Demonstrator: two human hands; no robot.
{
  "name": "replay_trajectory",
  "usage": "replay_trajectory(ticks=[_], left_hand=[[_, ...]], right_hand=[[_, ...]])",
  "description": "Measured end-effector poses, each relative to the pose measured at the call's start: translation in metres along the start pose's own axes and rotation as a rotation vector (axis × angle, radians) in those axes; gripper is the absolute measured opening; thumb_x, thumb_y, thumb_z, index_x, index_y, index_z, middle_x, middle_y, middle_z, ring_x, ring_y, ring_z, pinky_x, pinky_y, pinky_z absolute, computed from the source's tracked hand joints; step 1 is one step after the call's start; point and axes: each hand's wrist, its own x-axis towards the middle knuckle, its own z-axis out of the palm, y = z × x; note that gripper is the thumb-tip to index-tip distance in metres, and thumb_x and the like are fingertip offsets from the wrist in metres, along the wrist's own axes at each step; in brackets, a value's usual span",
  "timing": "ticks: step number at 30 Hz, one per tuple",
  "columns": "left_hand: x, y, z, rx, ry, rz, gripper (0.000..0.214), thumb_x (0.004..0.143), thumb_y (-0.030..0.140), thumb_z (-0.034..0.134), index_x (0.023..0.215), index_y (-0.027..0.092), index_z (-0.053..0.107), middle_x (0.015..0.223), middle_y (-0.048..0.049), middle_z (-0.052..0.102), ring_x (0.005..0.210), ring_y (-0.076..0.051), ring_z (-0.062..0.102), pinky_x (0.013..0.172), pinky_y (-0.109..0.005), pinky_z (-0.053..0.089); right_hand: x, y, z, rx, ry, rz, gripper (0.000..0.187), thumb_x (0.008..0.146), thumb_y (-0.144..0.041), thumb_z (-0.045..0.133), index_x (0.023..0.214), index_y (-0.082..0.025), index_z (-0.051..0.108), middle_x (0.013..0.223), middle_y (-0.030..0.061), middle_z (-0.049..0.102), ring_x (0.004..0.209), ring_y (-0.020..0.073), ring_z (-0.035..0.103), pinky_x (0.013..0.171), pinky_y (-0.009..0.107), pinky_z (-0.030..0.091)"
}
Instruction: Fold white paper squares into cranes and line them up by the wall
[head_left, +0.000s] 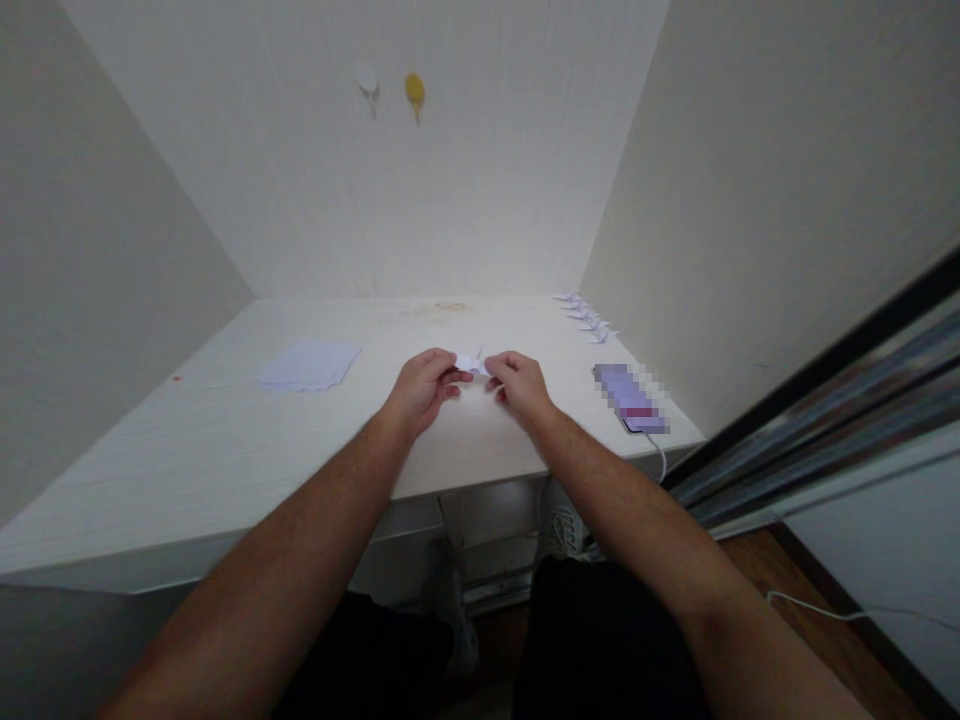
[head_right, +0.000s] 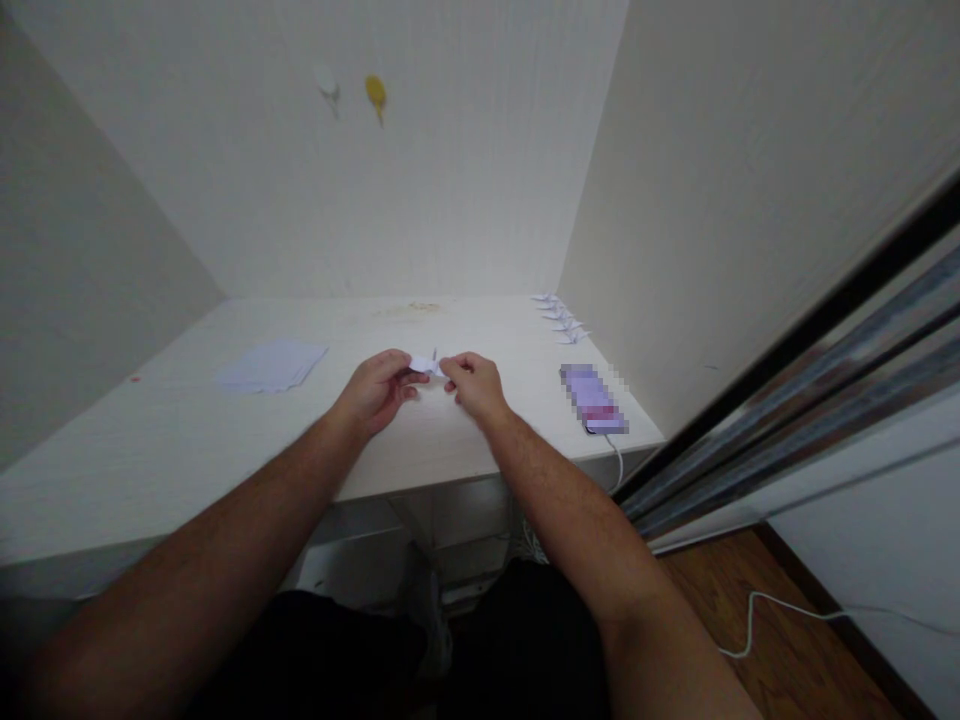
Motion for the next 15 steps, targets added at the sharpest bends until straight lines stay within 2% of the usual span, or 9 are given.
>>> replay_trajectory(ticks=[2,4,7,10,15], left_hand=[[0.0,-0.002,0.001,0.03,0.008,0.028,0.019,0.073,0.023,0.073,0.073,0.015,0.056,0.071,-0.0037,0.066,0.061,-0.014,0.067,0.044,-0.018,0.042],[-0.001,-0.003,0.002,0.058,0.013,0.047,0.018,0.073,0.024,0.074,0.074,0.015,0.058,0.072,-0.0037,0.066,0.062,-0.014,0.066,0.046,-0.02,0.045],[-0.002,-0.002,0.001,0.062,0.007,0.053,0.018,0.072,0.023,0.076,0.074,0.014,0.061,0.074,-0.0041,0.067,0.066,-0.014,0.066,0.052,-0.022,0.049],[-0.002,0.0,-0.003,-0.028,-0.037,0.034,0.017,0.071,0.02,0.078,0.07,0.014,0.062,0.071,-0.0037,0.066,0.065,-0.013,0.065,0.057,-0.023,0.051],[0.002,0.0,-0.01,-0.15,-0.142,-0.003,0.018,0.072,0.017,0.076,0.064,0.014,0.06,0.063,-0.0029,0.064,0.06,-0.012,0.062,0.06,-0.023,0.051]], right_hand=[[-0.002,0.0,0.001,-0.009,-0.077,0.007,0.026,0.076,-0.042,0.07,0.069,-0.018,0.064,0.052,-0.0028,0.06,0.041,0.0079,0.045,0.04,0.021,0.032],[-0.005,-0.001,0.003,-0.009,-0.087,-0.019,0.024,0.075,-0.04,0.071,0.067,-0.018,0.064,0.049,-0.0028,0.06,0.038,0.0066,0.042,0.04,0.021,0.031],[-0.007,-0.003,0.005,0.063,-0.096,-0.033,0.022,0.072,-0.038,0.073,0.068,-0.018,0.064,0.053,-0.0012,0.065,0.04,0.0078,0.049,0.041,0.021,0.037],[-0.007,-0.004,0.005,0.185,-0.162,-0.04,0.025,0.067,-0.039,0.079,0.07,-0.019,0.064,0.059,0.0,0.068,0.051,0.0117,0.061,0.046,0.022,0.046],[-0.007,-0.004,0.003,0.333,-0.284,-0.022,0.034,0.06,-0.042,0.086,0.071,-0.019,0.064,0.064,-0.0003,0.069,0.062,0.0151,0.069,0.046,0.021,0.048]])
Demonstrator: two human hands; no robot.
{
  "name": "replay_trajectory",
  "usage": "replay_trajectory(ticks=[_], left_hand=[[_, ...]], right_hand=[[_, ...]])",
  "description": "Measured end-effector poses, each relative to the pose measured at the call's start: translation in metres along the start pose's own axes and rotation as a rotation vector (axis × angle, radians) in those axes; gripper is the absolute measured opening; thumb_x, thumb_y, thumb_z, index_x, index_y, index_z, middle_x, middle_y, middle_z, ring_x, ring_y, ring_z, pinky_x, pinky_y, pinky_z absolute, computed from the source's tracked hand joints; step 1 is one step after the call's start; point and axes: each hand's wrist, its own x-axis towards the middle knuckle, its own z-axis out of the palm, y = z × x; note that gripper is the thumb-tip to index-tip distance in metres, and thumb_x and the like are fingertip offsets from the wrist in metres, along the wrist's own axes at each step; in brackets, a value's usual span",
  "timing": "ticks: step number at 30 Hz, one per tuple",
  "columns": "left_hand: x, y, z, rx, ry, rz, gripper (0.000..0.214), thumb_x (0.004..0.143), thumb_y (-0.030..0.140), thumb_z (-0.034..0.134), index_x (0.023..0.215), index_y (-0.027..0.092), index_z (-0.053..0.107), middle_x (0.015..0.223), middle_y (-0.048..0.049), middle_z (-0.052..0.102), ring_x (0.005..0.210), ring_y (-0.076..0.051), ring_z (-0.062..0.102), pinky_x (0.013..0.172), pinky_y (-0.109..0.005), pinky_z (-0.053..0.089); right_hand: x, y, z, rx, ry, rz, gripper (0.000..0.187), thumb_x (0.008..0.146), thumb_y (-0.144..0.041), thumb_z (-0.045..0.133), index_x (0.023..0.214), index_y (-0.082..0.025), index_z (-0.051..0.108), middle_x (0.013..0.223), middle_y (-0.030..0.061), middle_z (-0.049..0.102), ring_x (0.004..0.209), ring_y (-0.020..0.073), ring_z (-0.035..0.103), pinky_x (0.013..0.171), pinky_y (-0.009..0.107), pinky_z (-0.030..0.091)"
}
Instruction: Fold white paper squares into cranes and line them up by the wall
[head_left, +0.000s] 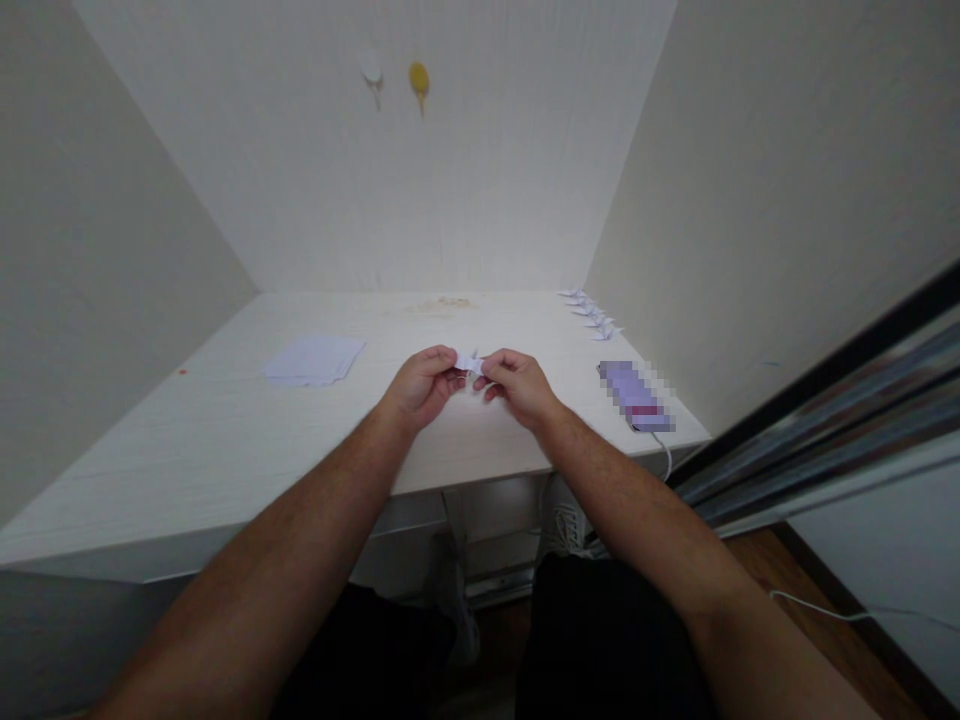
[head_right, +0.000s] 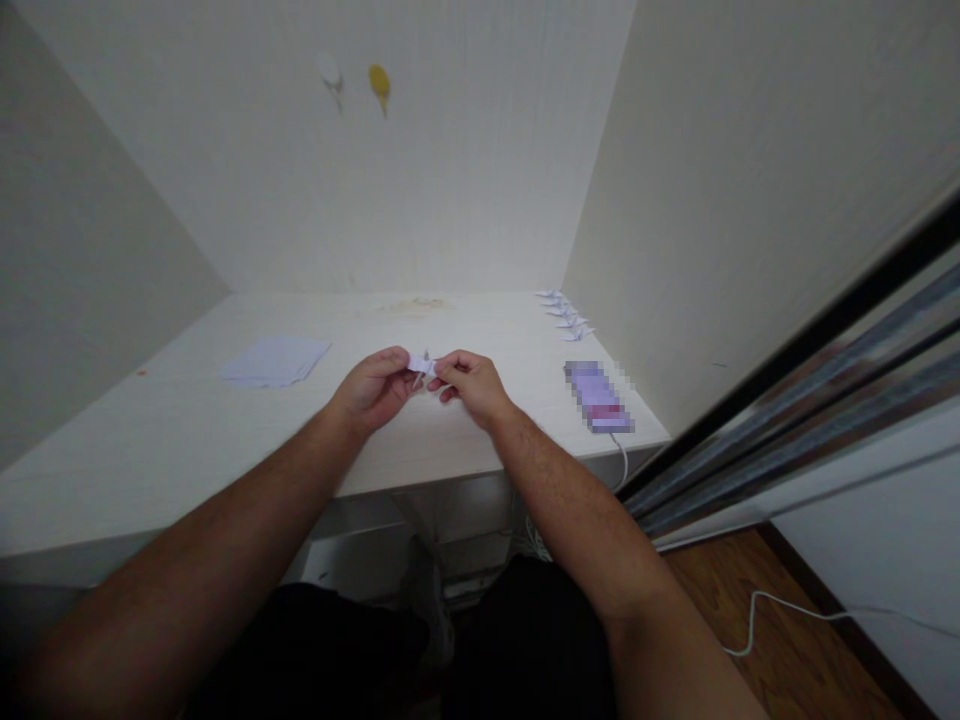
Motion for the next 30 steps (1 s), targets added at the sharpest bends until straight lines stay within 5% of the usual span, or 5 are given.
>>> replay_trajectory(ticks=[11,26,30], left_hand=[[0.001,-0.001,-0.005,-0.061,-0.099,-0.038,0.019,0.07,0.02,0.082,0.065,0.011,0.066,0.068,-0.009,0.07,0.064,-0.017,0.066,0.064,-0.028,0.054],[-0.009,0.01,0.004,-0.178,-0.044,-0.116,0.011,0.085,0.016,0.069,0.075,0.011,0.07,0.075,-0.0092,0.076,0.066,-0.017,0.072,0.06,-0.026,0.058],[-0.006,0.01,0.003,-0.145,0.044,-0.155,0.014,0.091,0.018,0.063,0.081,0.011,0.069,0.076,-0.0102,0.076,0.07,-0.019,0.075,0.06,-0.025,0.058]], right_hand=[[-0.002,-0.001,-0.002,0.114,-0.091,0.063,0.04,0.058,-0.046,0.093,0.073,-0.017,0.07,0.074,0.0018,0.074,0.065,0.013,0.069,0.047,0.019,0.052],[-0.006,-0.013,-0.007,0.284,-0.144,0.091,0.045,0.057,-0.046,0.095,0.069,-0.017,0.063,0.064,0.0007,0.071,0.056,0.0108,0.065,0.05,0.019,0.053],[-0.003,-0.011,-0.007,0.244,-0.04,0.09,0.044,0.061,-0.047,0.091,0.073,-0.019,0.06,0.073,0.0016,0.074,0.055,0.0101,0.064,0.049,0.02,0.051]])
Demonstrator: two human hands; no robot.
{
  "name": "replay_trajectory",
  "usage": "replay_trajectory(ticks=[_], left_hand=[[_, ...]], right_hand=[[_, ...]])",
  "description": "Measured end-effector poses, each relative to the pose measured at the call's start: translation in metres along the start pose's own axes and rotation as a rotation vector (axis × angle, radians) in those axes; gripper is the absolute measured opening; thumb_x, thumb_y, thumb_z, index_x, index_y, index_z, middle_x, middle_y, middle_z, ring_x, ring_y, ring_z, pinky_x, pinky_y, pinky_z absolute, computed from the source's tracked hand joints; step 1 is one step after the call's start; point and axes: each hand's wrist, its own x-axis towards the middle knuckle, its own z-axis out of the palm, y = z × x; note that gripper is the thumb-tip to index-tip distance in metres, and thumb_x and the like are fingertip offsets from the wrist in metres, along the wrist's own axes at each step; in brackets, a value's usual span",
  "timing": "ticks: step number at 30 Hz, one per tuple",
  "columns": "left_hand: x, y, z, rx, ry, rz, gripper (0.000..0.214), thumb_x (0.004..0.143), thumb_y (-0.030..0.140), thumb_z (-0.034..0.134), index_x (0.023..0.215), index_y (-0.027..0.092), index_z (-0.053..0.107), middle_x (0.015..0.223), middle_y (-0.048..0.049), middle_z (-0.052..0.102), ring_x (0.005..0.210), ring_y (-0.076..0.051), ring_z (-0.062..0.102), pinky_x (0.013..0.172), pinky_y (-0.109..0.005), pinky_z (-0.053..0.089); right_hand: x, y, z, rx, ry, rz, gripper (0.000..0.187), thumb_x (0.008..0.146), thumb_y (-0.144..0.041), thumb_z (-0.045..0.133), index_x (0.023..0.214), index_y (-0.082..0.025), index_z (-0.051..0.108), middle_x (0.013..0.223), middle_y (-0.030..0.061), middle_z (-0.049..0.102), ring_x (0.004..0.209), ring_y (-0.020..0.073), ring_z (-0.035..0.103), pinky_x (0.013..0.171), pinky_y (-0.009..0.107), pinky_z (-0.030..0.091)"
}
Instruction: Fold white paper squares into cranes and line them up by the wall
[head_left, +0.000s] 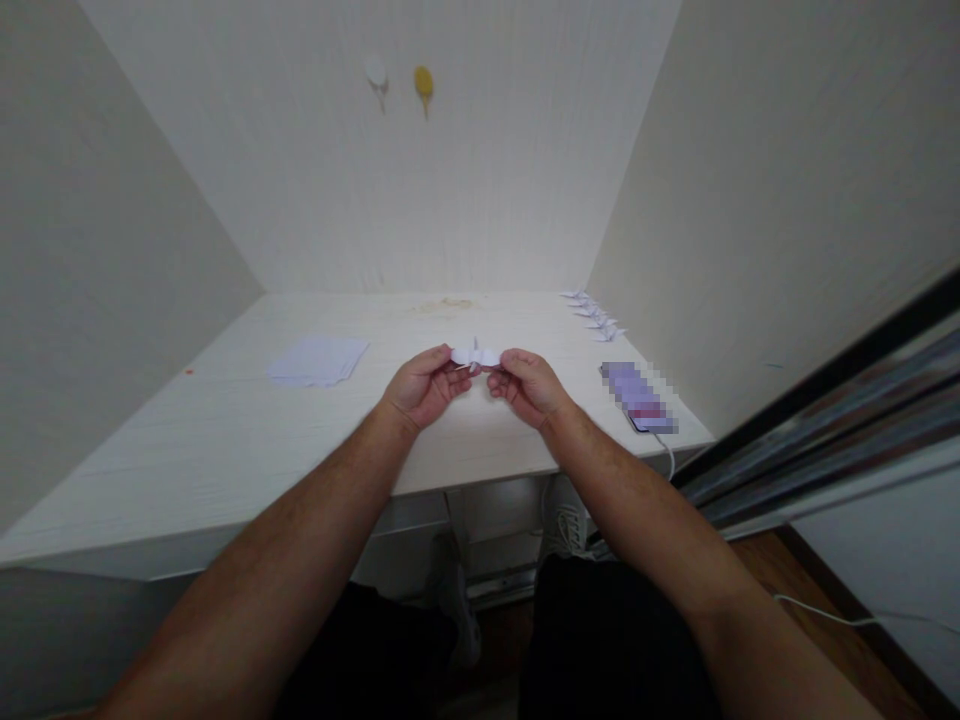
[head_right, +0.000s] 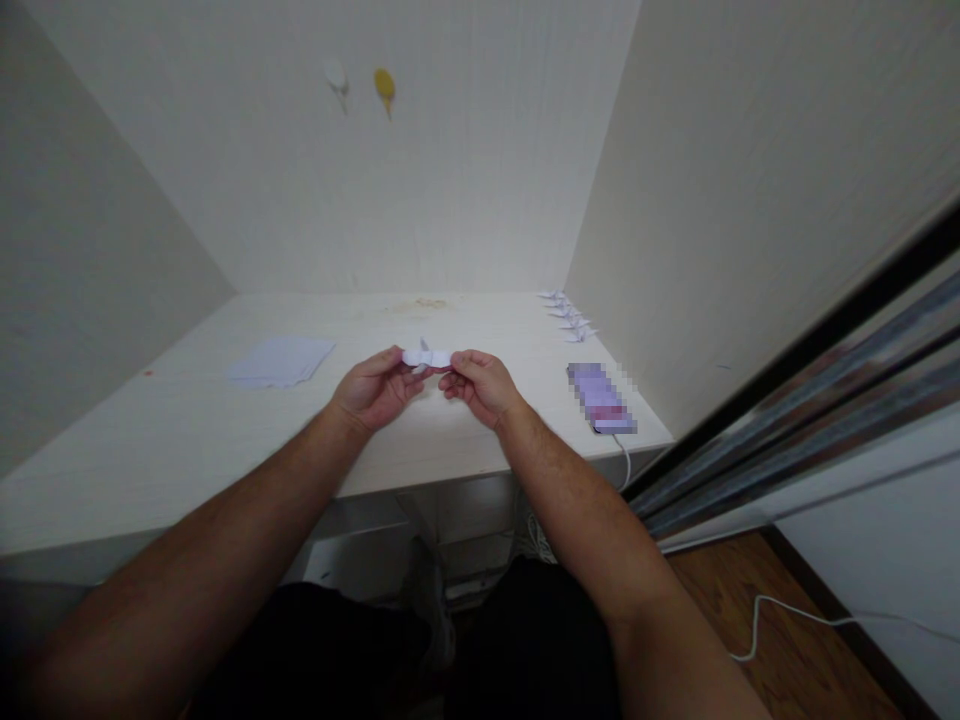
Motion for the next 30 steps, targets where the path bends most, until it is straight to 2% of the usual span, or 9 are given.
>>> replay_trajectory(ticks=[2,5,7,12,17,21,25,28,30], left_hand=[[0.004,-0.001,0.0,-0.002,0.092,0.032,0.015,0.093,0.018,0.06,0.082,0.012,0.068,0.076,-0.0098,0.076,0.07,-0.018,0.075,0.061,-0.024,0.058],[0.009,-0.002,0.001,-0.007,0.217,0.117,0.013,0.093,0.015,0.062,0.081,0.013,0.066,0.082,-0.0102,0.077,0.075,-0.016,0.076,0.069,-0.023,0.06],[0.012,-0.003,0.001,0.007,0.243,0.153,0.011,0.091,0.013,0.064,0.08,0.013,0.066,0.088,-0.0111,0.077,0.08,-0.016,0.076,0.074,-0.024,0.06],[0.012,-0.006,0.003,0.041,0.209,0.165,0.012,0.087,0.005,0.065,0.076,0.01,0.067,0.086,-0.0116,0.075,0.077,-0.015,0.074,0.081,-0.027,0.062],[0.01,-0.006,0.004,0.067,0.212,0.162,0.024,0.088,0.001,0.059,0.066,0.011,0.06,0.078,-0.009,0.073,0.078,-0.015,0.075,0.08,-0.024,0.061],[0.009,-0.004,0.005,0.115,0.188,0.076,0.018,0.095,0.015,0.058,0.08,0.01,0.067,0.084,-0.0126,0.075,0.079,-0.019,0.076,0.073,-0.028,0.062],[0.009,-0.004,0.007,0.179,0.182,0.036,0.021,0.096,0.023,0.058,0.084,0.009,0.07,0.087,-0.0137,0.076,0.079,-0.019,0.076,0.068,-0.027,0.06],[0.011,-0.006,0.007,0.206,0.172,0.051,0.014,0.09,0.018,0.064,0.081,0.009,0.07,0.082,-0.0113,0.075,0.072,-0.016,0.073,0.065,-0.025,0.058],[0.014,-0.008,0.008,0.214,0.163,0.055,0.01,0.086,0.015,0.067,0.079,0.009,0.07,0.079,-0.0103,0.074,0.068,-0.014,0.071,0.064,-0.024,0.057]], right_hand=[[0.003,0.002,0.0,-0.05,0.143,-0.053,0.042,0.065,-0.048,0.087,0.079,-0.02,0.059,0.079,0.001,0.074,0.053,0.0089,0.062,0.045,0.02,0.047],[0.005,0.009,0.001,-0.228,0.314,-0.167,0.039,0.066,-0.046,0.084,0.08,-0.022,0.056,0.066,-0.005,0.065,0.047,0.0088,0.054,0.042,0.022,0.041],[0.005,0.014,0.004,-0.419,0.331,-0.23,0.038,0.065,-0.044,0.084,0.078,-0.023,0.055,0.058,-0.008,0.057,0.046,0.0096,0.051,0.045,0.023,0.04],[0.001,0.021,0.011,-0.747,0.359,-0.408,0.032,0.069,-0.045,0.081,0.081,-0.024,0.06,0.069,-0.0045,0.063,0.06,0.0118,0.055,0.061,0.026,0.046],[0.003,0.02,0.011,-0.754,0.403,-0.346,0.017,0.082,-0.04,0.068,0.077,-0.024,0.063,0.063,-0.005,0.061,0.059,0.013,0.059,0.065,0.027,0.048],[0.005,0.007,0.005,-0.732,0.477,-0.323,0.014,0.083,-0.037,0.067,0.078,-0.024,0.064,0.065,-0.0047,0.063,0.059,0.0122,0.06,0.061,0.025,0.048],[0.002,-0.039,-0.03,-0.951,0.65,-0.354,0.017,0.081,-0.039,0.067,0.078,-0.022,0.067,0.071,-0.0022,0.067,0.07,0.0143,0.063,0.067,0.025,0.05],[-0.002,-0.086,-0.074,-1.226,0.779,-0.325,0.017,0.081,-0.035,0.065,0.076,-0.019,0.068,0.072,0.0014,0.07,0.071,0.0162,0.066,0.068,0.026,0.05],[-0.005,-0.112,-0.104,-1.4,0.854,-0.238,0.016,0.08,-0.032,0.064,0.076,-0.017,0.07,0.073,0.0042,0.071,0.071,0.0175,0.068,0.067,0.026,0.049]])
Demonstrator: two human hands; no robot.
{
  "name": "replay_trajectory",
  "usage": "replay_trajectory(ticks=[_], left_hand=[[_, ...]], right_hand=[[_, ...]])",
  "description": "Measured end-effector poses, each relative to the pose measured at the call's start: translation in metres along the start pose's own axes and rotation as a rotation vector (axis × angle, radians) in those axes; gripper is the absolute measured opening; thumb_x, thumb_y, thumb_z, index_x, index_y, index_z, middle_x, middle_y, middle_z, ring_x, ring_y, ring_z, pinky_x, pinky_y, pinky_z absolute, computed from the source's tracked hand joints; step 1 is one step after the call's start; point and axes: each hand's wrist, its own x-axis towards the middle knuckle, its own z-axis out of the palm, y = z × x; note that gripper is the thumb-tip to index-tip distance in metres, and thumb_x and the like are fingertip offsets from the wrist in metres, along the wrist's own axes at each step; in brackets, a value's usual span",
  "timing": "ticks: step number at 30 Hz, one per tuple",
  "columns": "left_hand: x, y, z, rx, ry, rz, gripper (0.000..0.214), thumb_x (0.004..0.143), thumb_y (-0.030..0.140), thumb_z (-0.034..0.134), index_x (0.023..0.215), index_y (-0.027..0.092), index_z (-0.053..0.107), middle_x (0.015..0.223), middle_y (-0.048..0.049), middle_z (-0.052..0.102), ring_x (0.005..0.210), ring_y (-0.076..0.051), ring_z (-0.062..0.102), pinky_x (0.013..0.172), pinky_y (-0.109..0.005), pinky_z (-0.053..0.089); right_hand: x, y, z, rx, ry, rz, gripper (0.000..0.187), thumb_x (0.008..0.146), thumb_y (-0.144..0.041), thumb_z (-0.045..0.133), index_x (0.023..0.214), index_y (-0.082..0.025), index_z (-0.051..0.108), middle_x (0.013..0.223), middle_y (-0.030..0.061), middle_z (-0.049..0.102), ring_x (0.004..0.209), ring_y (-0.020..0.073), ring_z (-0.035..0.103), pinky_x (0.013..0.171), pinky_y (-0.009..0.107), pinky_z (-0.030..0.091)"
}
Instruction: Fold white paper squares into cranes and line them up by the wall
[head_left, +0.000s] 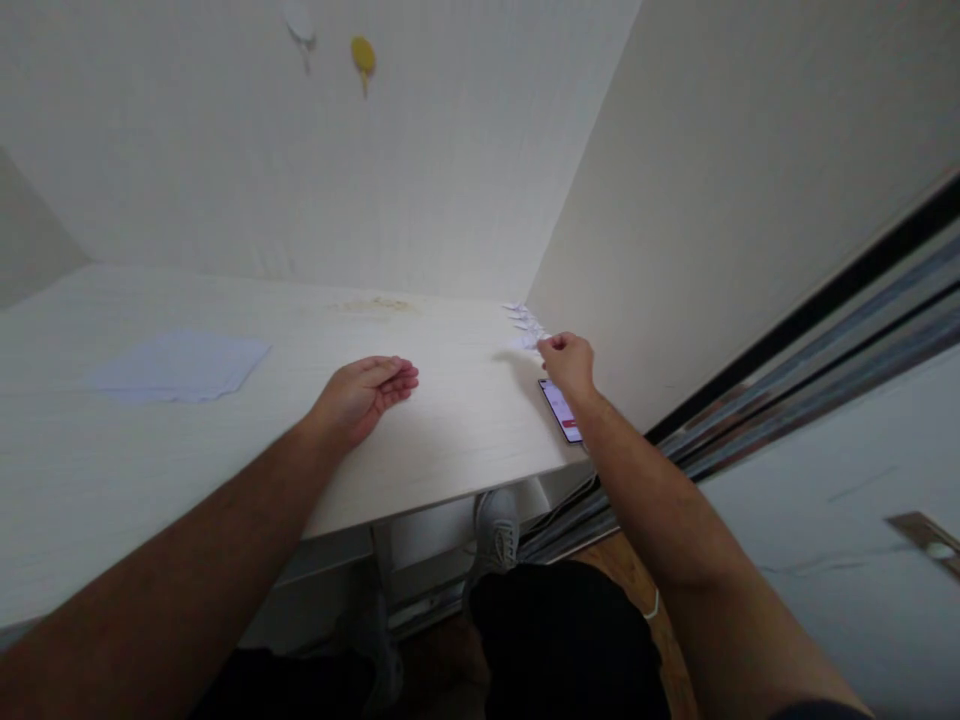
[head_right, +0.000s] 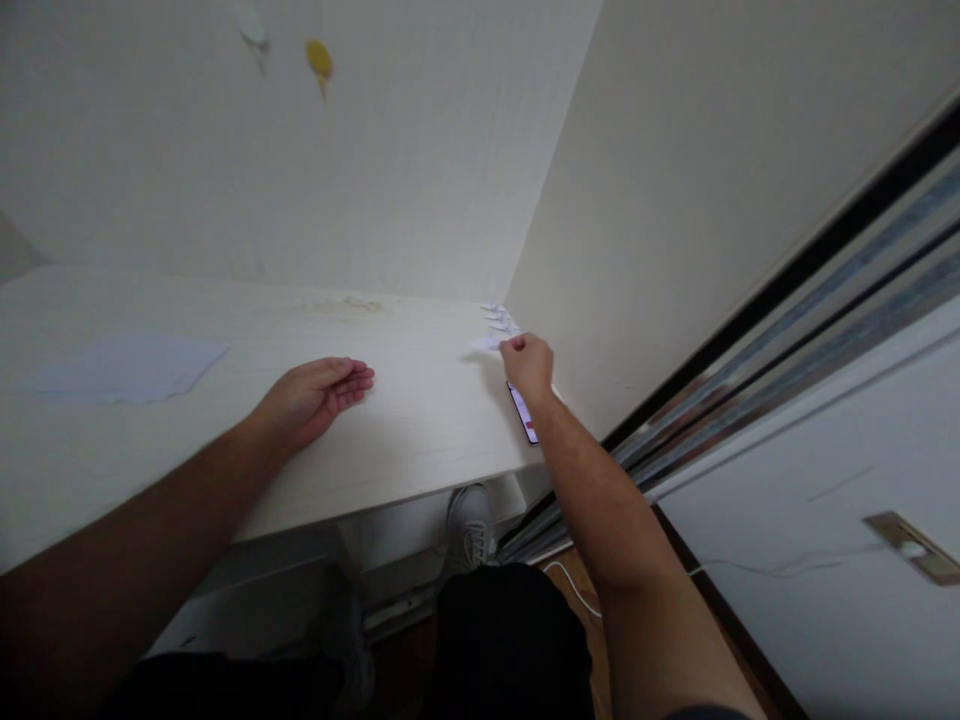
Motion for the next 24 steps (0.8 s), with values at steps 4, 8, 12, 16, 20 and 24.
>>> replay_trajectory(ticks=[4,8,12,16,20,24], left_hand=[[0.004,-0.002,0.002,0.025,-0.027,-0.011,0.006,0.081,0.014,0.07,0.077,0.009,0.07,0.078,-0.0097,0.073,0.066,-0.014,0.069,0.062,-0.024,0.056],[0.006,-0.002,0.003,0.046,-0.042,-0.011,0.006,0.08,0.013,0.071,0.076,0.009,0.07,0.078,-0.0094,0.073,0.065,-0.014,0.069,0.063,-0.024,0.055],[0.005,-0.002,0.002,0.067,-0.043,-0.01,0.007,0.08,0.014,0.07,0.075,0.009,0.071,0.078,-0.0095,0.073,0.065,-0.014,0.068,0.063,-0.025,0.055],[0.005,-0.003,0.002,0.071,-0.04,-0.011,0.008,0.08,0.015,0.072,0.075,0.009,0.07,0.078,-0.0105,0.073,0.065,-0.014,0.068,0.064,-0.026,0.054],[0.005,-0.003,0.001,0.074,-0.042,-0.01,0.008,0.079,0.014,0.074,0.075,0.01,0.07,0.079,-0.011,0.073,0.065,-0.014,0.068,0.065,-0.027,0.054],[0.006,-0.004,0.001,0.077,-0.042,-0.004,0.007,0.079,0.014,0.073,0.074,0.01,0.07,0.078,-0.0107,0.073,0.066,-0.014,0.068,0.065,-0.027,0.054]], right_hand=[[0.031,0.033,-0.021,-0.309,-0.024,0.096,0.018,0.078,-0.026,0.064,0.081,-0.013,0.076,0.073,0.0097,0.074,0.072,0.02,0.071,0.067,0.026,0.049],[0.037,0.041,-0.023,-0.489,-0.074,0.134,0.023,0.078,-0.021,0.064,0.092,-0.012,0.08,0.087,0.0155,0.078,0.087,0.0241,0.075,0.071,0.027,0.05],[0.038,0.04,-0.019,-0.58,-0.113,0.156,0.026,0.08,-0.021,0.064,0.098,-0.012,0.08,0.1,0.0188,0.079,0.098,0.0287,0.075,0.075,0.028,0.051],[0.038,0.041,-0.016,-0.622,-0.14,0.142,0.027,0.082,-0.021,0.063,0.099,-0.01,0.08,0.101,0.0216,0.078,0.102,0.0311,0.074,0.076,0.029,0.052],[0.039,0.046,-0.013,-0.618,-0.135,0.142,0.026,0.081,-0.021,0.063,0.097,-0.011,0.08,0.099,0.0209,0.078,0.099,0.0299,0.075,0.074,0.028,0.052],[0.039,0.05,-0.011,-0.61,-0.124,0.166,0.025,0.079,-0.02,0.064,0.095,-0.012,0.081,0.099,0.0209,0.078,0.098,0.0302,0.075,0.072,0.028,0.053]])
